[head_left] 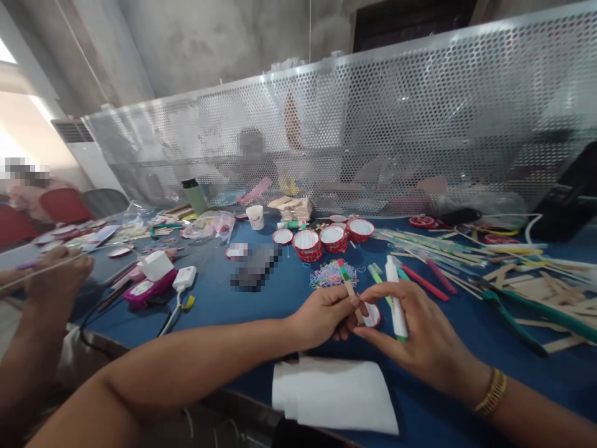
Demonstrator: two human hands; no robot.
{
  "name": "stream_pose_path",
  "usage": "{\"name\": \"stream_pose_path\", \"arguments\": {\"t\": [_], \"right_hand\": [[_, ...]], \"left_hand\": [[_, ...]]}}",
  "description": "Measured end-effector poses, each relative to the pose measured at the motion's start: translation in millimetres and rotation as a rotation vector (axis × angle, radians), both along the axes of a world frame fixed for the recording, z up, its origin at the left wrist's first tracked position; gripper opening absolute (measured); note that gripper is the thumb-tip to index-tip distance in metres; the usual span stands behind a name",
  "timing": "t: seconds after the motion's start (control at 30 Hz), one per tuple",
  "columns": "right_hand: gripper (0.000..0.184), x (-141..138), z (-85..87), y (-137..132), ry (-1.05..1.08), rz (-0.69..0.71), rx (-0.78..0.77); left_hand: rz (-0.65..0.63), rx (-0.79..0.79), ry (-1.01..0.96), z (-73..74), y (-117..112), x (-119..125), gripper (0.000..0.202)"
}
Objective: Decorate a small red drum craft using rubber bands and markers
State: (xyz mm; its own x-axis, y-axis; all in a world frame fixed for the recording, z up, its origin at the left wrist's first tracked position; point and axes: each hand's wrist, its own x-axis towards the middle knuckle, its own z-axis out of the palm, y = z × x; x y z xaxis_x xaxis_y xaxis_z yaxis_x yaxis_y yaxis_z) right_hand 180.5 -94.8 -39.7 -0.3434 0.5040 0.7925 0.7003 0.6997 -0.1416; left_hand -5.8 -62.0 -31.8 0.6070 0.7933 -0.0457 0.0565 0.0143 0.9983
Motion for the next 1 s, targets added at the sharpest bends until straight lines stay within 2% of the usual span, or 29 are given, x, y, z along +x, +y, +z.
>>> {"name": "stream_pose_path", "arguments": {"t": [0.23, 0.43, 0.57, 0.7, 1.0], "right_hand": [[0.034, 4, -2.7, 3, -0.011, -0.018, -0.001], [0.045, 4, 4.1, 2, -0.034, 0.021, -0.013], [0.051, 4, 1.4, 3, -0.098, 0.057, -0.011], [0.061, 6, -0.4, 3, -0.144, 0.093, -0.039], [0.064, 9, -7.8, 10, -0.111, 0.061, 0.062]], "left_hand": [[-0.067, 0.080, -0.026, 1.0, -3, 0, 0.044], [-0.036, 0.034, -0.016, 5.5, -4, -1, 0.045], [-0.017, 0.035, -0.002, 6.5, -4, -1, 0.042], [-0.054, 0.049, -0.009, 5.2, -3, -1, 0.038], [-0.068, 0.107, 0.052, 3.0, -3, 0, 0.039]]}}
